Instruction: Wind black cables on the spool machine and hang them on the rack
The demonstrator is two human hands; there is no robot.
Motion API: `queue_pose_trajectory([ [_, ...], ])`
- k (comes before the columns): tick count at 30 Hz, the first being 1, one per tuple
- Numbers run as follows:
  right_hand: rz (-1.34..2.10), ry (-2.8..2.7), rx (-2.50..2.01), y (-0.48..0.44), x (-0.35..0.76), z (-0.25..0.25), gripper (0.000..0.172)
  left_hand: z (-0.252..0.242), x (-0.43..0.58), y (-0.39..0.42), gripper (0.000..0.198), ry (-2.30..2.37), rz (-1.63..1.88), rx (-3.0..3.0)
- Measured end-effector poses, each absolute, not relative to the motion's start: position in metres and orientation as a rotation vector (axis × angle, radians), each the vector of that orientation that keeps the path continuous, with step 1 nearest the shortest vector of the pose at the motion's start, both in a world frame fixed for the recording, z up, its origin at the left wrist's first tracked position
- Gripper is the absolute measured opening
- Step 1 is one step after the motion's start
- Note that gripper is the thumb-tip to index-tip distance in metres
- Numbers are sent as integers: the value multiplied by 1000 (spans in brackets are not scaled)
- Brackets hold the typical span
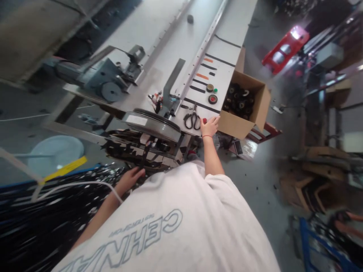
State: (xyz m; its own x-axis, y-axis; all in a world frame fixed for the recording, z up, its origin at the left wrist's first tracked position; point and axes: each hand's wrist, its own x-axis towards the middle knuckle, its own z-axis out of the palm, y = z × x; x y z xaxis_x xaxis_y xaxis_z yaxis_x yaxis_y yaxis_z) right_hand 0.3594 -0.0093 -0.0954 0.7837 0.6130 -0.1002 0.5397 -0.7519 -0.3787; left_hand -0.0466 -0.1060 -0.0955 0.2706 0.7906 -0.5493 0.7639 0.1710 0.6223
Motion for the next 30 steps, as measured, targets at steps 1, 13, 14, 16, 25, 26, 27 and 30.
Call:
queue_pose_trajectory([
  [1, 337, -905, -2626, -15, 357, -97, 87, -89, -34, -91, 48, 1418, 82, 1595],
  [13, 369, -871, -2475, -12, 390, -107, 75, -68, 29, -60, 36, 1453, 518, 1599],
  [14, 372, -872, -2457, -12, 391, -109, 76, -69, 28, -62, 36, 1449, 531, 1589],
  [16, 373, -880, -2445, -12, 393, -110, 78, -71, 25, -66, 36, 1434, 551, 1564],
  [25, 329, -845, -2447, -11, 390, -108, 73, -69, 24, -68, 38, 1422, 539, 1569],
  [26, 328, -838, -2445, -11, 390, -107, 72, -68, 25, -67, 38, 1424, 535, 1573],
  [27, 326, -834, -2442, -11, 390, -107, 72, -67, 25, -67, 39, 1426, 535, 1570],
  [30, 313, -838, -2439, -11, 390, -107, 74, -72, 17, -68, 42, 1364, 524, 1525],
])
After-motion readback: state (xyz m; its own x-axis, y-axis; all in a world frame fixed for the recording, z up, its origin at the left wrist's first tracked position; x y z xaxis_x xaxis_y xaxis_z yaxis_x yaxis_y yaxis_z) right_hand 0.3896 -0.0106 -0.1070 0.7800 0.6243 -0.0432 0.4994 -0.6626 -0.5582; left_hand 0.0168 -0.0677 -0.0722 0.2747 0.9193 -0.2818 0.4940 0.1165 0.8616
